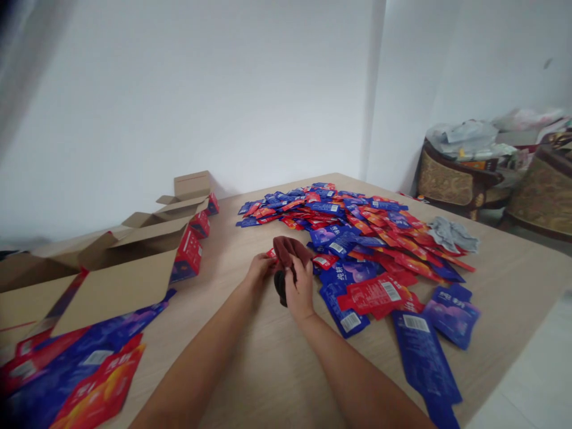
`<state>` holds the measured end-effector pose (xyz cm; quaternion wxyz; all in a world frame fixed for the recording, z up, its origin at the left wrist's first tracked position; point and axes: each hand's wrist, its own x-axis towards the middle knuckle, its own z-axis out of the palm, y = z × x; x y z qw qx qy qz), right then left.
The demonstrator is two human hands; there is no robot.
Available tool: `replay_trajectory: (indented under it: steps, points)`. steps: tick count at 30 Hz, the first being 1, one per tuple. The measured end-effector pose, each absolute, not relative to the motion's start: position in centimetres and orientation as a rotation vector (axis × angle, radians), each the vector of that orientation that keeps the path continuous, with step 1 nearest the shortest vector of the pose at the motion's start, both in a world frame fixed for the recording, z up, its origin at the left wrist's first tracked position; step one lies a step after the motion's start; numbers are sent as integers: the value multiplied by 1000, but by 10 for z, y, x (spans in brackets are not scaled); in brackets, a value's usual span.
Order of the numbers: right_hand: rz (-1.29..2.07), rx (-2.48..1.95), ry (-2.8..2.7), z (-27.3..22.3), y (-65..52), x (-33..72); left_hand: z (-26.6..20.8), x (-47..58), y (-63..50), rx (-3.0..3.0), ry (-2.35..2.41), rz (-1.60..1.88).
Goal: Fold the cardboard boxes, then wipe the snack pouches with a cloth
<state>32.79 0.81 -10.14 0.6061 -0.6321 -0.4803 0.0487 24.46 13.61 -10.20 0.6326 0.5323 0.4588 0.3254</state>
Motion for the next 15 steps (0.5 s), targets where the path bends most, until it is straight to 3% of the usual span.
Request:
replay_trajectory:
  steps: [7,15]
  points:
    - [74,-1472,-1224,-99,0,321,-99,133,104,1132,1128,719]
    - [161,-1777,-1921,-99,2,287,-102,134,78,1189,1076,604]
